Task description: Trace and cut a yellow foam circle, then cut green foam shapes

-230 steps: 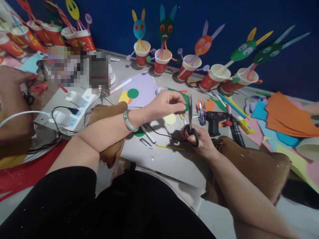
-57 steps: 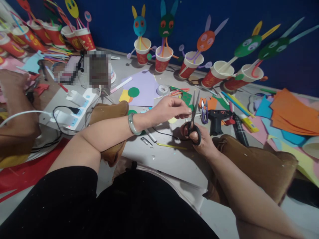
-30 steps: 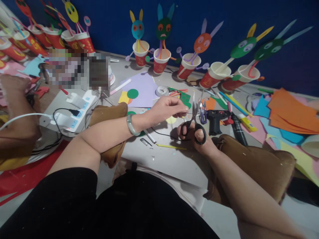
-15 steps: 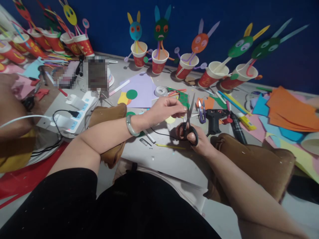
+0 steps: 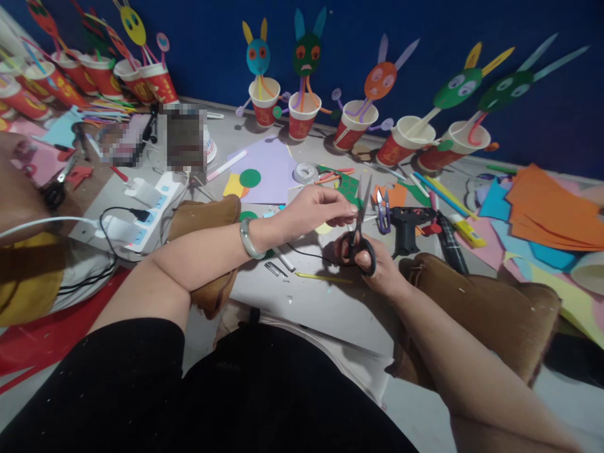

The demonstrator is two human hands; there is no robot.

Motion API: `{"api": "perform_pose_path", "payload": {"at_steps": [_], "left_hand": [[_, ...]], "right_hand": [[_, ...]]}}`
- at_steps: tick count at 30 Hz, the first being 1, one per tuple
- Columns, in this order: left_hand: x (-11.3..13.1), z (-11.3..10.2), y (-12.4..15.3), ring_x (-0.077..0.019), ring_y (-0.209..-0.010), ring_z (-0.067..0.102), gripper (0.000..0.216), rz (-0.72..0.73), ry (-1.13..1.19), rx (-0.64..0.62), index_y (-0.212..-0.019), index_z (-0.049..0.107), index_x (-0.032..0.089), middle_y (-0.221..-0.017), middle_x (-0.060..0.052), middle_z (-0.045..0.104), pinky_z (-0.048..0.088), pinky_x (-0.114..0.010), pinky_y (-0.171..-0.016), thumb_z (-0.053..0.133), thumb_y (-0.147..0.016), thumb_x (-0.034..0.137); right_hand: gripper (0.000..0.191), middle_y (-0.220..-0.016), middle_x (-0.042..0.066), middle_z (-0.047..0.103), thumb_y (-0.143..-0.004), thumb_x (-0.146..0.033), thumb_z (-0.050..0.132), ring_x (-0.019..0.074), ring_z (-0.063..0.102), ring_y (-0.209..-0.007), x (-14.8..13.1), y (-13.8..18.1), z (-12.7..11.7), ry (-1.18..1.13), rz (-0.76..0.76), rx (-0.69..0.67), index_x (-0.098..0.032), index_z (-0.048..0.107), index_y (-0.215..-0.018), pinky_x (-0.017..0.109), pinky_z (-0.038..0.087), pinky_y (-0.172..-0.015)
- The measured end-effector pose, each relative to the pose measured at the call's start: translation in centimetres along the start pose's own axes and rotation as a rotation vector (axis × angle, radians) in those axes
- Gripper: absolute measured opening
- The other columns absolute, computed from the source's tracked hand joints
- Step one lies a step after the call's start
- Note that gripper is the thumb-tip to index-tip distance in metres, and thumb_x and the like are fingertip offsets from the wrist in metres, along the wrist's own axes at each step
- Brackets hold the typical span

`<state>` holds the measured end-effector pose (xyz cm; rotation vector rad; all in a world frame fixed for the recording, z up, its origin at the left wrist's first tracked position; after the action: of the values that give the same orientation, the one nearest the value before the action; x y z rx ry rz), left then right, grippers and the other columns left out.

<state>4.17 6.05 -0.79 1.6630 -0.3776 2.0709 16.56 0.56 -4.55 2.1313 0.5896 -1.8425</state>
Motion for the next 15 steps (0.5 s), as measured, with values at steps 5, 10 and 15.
{"api": "perform_pose_path", "payload": {"at_steps": [5,10,15], "left_hand": [[0.04,0.01,0.08,-0.0066,-0.068,0.060,0.034,-0.002,0.013,0.012,-0.069,0.071,0.013,-0.070,0.000,0.070,0.050,-0.025,-0.072,0.089,-0.074,0.042],[-0.07,0.06,0.11,-0.0067,-0.068,0.059,0.038,-0.026,-0.002,0.016,-0.069,0.071,0.013,-0.070,0.000,0.070,0.050,-0.025,-0.073,0.091,-0.071,0.045],[-0.22,0.08,0.11,-0.0072,-0.070,0.059,0.039,-0.043,-0.026,0.022,-0.069,0.070,0.013,-0.071,0.000,0.069,0.050,-0.026,-0.074,0.090,-0.073,0.047]], "right_hand": [[0.069,-0.073,0.004,0.060,-0.082,-0.090,0.063,0.0189,0.053,-0.068,-0.12,-0.08,-0.14,0.026,-0.006,0.004,-0.022,0.057,-0.075,0.034,0.042,-0.063],[0.070,-0.071,0.003,0.059,-0.082,-0.091,0.062,0.0178,0.051,-0.066,-0.22,-0.14,-0.08,0.038,-0.009,0.003,-0.022,0.057,-0.074,0.033,0.040,-0.061],[0.072,-0.071,0.003,0.059,-0.080,-0.093,0.061,0.0182,0.051,-0.066,-0.25,-0.11,-0.13,0.058,0.011,0.019,-0.022,0.057,-0.074,0.034,0.042,-0.062]]}}
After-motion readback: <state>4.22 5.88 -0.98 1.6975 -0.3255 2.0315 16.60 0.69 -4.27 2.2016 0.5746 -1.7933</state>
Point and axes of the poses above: each hand's wrist, its own y-axis away from the middle knuckle, its own z-axis out of the palm, x = y × z, the point moved 8 cm from there along -y, towards the middle knuckle
